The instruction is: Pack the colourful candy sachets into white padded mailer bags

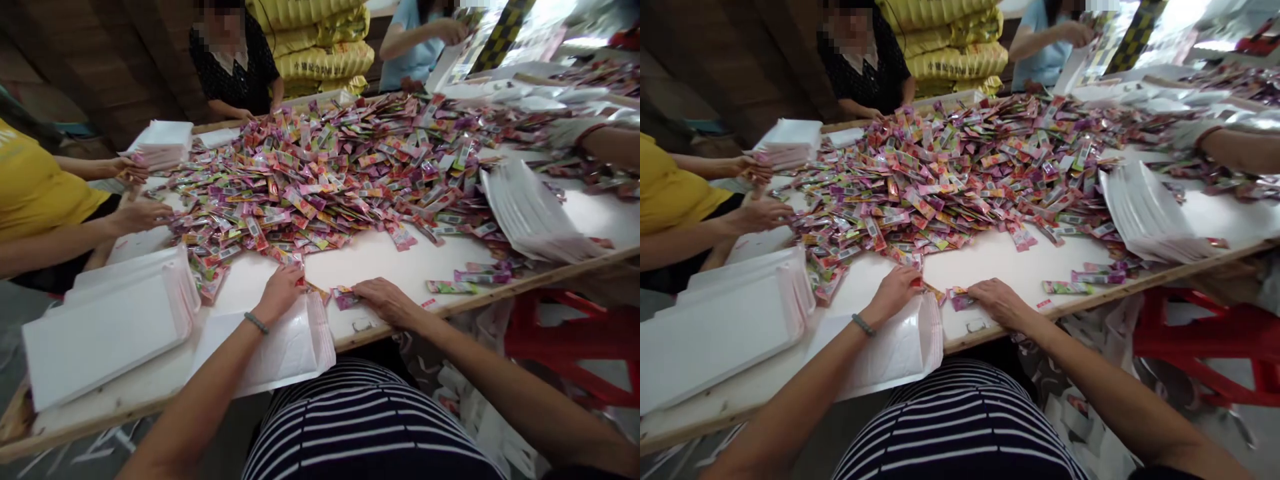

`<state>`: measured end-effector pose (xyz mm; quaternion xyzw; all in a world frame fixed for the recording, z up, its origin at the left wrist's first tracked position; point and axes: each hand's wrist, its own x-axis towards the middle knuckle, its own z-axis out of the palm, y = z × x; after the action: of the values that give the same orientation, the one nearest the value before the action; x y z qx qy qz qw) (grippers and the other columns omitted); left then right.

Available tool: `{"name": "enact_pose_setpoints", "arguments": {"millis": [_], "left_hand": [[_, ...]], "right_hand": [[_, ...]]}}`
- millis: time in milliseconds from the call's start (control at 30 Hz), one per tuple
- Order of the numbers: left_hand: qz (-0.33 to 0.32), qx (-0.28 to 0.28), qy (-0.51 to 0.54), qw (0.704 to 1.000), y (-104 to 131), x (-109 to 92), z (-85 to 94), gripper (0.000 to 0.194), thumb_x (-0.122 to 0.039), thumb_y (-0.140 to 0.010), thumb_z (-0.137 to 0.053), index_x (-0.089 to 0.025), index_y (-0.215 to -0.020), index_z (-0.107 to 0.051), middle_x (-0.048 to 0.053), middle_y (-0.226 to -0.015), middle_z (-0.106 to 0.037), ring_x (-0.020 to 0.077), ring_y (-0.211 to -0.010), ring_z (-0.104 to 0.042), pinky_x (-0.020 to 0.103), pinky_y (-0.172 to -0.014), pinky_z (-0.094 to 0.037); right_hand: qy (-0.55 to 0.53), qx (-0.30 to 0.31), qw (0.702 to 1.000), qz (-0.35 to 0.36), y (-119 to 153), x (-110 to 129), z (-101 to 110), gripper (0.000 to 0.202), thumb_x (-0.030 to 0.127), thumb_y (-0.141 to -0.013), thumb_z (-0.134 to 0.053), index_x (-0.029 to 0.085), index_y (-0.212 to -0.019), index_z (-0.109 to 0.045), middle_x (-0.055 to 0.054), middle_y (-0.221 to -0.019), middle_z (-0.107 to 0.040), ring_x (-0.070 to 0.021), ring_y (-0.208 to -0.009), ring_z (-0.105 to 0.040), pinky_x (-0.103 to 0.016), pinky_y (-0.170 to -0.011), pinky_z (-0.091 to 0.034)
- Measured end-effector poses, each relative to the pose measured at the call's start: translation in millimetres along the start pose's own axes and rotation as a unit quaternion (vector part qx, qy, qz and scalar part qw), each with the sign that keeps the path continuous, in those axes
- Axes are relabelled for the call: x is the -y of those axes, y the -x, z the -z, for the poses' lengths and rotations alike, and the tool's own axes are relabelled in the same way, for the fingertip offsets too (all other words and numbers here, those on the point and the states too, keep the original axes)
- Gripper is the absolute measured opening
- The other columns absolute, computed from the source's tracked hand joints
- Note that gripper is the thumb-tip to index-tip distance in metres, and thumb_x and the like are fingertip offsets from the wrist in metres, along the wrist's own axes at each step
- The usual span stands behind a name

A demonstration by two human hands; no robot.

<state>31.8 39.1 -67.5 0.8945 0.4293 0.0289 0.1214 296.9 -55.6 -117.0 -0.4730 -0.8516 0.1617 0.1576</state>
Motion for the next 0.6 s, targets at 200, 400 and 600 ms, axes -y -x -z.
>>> {"name": "enact_pose_setpoints", "arguments": {"millis": [200,400,600], "left_hand": [[-0.026,0.016,0.037,0.999,12,-1,2.9,0.014,-0.014,-0.084,-0.055,-0.019,-0.088,-0.067,0.007,-0.1,-0.07,0.0223,-0.098,-0.059,0.036,-0.09,-0.046],[-0.108,0.072,0.07,0.989,-9,-8,-7.9,0.02,-0.009,-0.085,-0.05,-0.021,-0.084,-0.066,0.003,-0.096,-0.07,0.0186,-0.098,-0.061,0.031,-0.09,-0.046],[-0.089,0.019,0.024,0.996,-11,-16,-2.9,0.023,-0.011,-0.084,-0.054,-0.018,-0.106,-0.056,0.011,-0.119,-0.059,0.0224,-0.113,-0.055,0.034,-0.095,-0.045]], "right_hand": [[0.036,-0.022,0.994,-0.1,0,-12,3,0.034,0.016,-0.091,-0.044,0.015,-0.122,-0.059,-0.013,-0.105,-0.069,-0.0244,-0.095,-0.062,-0.036,-0.085,-0.045],[-0.015,-0.15,0.971,-0.184,-39,-13,10,0.033,0.019,-0.089,-0.048,0.019,-0.12,-0.061,-0.008,-0.108,-0.07,-0.0224,-0.094,-0.063,-0.032,-0.082,-0.046],[0.006,-0.026,0.982,-0.186,-65,3,11,0.025,0.018,-0.09,-0.049,0.019,-0.11,-0.064,-0.008,-0.1,-0.068,-0.0199,-0.097,-0.06,-0.027,-0.082,-0.042]]}}
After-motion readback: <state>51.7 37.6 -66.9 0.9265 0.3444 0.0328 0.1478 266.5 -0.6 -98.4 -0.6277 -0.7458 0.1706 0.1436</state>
